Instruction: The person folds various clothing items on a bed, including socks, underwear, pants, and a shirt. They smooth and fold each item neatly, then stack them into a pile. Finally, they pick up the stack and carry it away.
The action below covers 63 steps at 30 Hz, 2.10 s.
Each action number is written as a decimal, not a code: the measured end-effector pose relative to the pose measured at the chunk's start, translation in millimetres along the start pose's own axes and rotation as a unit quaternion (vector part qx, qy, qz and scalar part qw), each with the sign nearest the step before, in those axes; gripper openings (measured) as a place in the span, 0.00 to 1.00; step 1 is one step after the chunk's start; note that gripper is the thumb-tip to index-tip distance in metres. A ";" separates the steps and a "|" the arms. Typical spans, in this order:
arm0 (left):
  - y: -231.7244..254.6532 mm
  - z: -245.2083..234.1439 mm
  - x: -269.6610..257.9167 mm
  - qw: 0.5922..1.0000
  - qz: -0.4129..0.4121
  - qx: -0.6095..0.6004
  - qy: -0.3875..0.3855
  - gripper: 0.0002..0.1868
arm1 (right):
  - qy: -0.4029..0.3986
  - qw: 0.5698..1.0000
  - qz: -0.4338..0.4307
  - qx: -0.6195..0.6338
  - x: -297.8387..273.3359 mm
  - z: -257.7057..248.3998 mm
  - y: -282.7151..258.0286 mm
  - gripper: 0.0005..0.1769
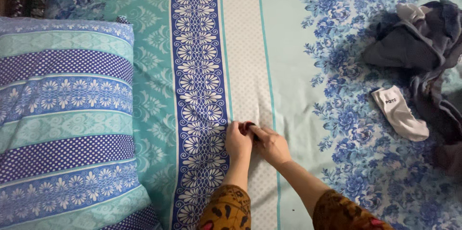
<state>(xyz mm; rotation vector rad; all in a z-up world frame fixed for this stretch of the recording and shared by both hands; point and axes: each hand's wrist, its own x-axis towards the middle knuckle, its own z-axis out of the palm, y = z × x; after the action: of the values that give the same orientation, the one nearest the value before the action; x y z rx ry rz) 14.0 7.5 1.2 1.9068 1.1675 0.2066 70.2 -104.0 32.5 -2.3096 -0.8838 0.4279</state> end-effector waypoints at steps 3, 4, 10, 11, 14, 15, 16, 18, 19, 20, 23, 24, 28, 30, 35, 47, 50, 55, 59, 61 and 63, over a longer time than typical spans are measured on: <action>-5.2 9.8 7.0 0.999 -0.007 -0.029 0.010 0.09 | 0.032 0.994 -0.068 -0.080 -1.5 2.8 3.1 0.24; -7.9 11.3 10.8 0.999 -0.023 -0.043 0.002 0.06 | 0.018 0.990 -0.092 -0.109 -4.2 5.2 5.3 0.26; -19.7 8.2 5.0 0.999 -0.026 -0.029 -0.027 0.11 | 0.015 0.980 -0.147 -0.134 -19.3 18.9 27.9 0.27; -20.9 7.1 2.8 0.999 -0.019 -0.020 -0.031 0.14 | 0.027 0.985 -0.132 -0.112 -20.4 21.3 29.0 0.22; -24.3 6.5 0.3 0.998 0.061 -0.017 0.005 0.14 | 0.030 0.997 -0.035 -0.066 -21.5 25.9 24.6 0.19; -25.8 6.9 2.1 0.997 0.066 -0.025 0.000 0.13 | 0.026 0.998 0.005 -0.053 -20.9 27.3 20.7 0.20; -28.7 7.2 2.8 0.997 0.068 -0.033 -0.005 0.13 | 0.027 0.999 0.022 -0.037 -22.0 28.4 16.8 0.18; -34.1 7.8 3.3 0.996 0.080 -0.032 -0.005 0.13 | 0.030 0.998 0.055 -0.005 -21.0 29.2 9.3 0.16; -35.9 7.4 4.1 0.996 0.090 -0.023 0.000 0.12 | 0.029 0.998 0.057 -0.004 -19.9 28.8 6.6 0.16; -36.8 7.3 4.3 0.995 0.101 -0.015 0.004 0.12 | 0.029 0.998 0.060 -0.003 -18.7 27.8 5.6 0.16; -40.0 -1.5 3.2 0.993 0.110 0.004 -0.038 0.13 | 0.040 0.998 0.054 0.010 -17.9 27.7 8.0 0.15; -39.8 -5.8 2.9 0.990 0.133 0.027 -0.035 0.14 | 0.047 0.998 0.048 0.017 -16.6 28.2 10.3 0.15; -40.4 -25.3 -1.9 0.961 0.240 0.127 -0.047 0.12 | 0.075 0.994 0.070 0.036 -16.5 35.4 18.7 0.19; -43.1 -31.1 -4.6 0.939 0.304 0.151 -0.054 0.11 | 0.056 0.995 0.078 0.027 -18.5 39.5 20.2 0.21; -61.3 -29.9 -6.8 0.909 0.382 0.154 -0.065 0.04 | 0.065 0.995 0.073 0.021 -29.0 45.5 22.7 0.16; -42.7 3.3 -13.8 0.999 0.000 -0.025 0.037 0.36 | 0.031 0.983 0.096 0.153 -18.4 35.2 50.2 0.05; -42.8 -2.1 -7.8 0.993 -0.047 -0.093 -0.056 0.34 | 0.066 0.969 0.144 0.190 -13.2 30.4 41.6 0.09; -54.1 0.8 4.6 0.968 -0.134 -0.145 -0.154 0.31 | 0.070 0.977 0.111 0.166 2.2 16.1 27.3 0.13; -69.0 5.2 12.6 0.938 -0.140 -0.233 -0.213 0.28 | 0.039 0.995 0.061 0.070 0.3 11.9 27.8 0.10; -70.7 6.8 17.8 0.941 -0.153 -0.223 -0.206 0.29 | 0.037 0.999 0.028 0.009 2.8 13.8 30.8 0.09; -73.4 7.7 17.0 0.944 -0.176 -0.197 -0.199 0.30 | 0.031 0.999 0.010 -0.043 1.3 19.6 34.6 0.09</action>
<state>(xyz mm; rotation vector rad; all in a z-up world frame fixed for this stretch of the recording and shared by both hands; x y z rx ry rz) -20.0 30.0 -62.6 1.2883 1.0700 -0.1306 78.3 -114.7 -5.0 -2.3986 -0.8650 0.3312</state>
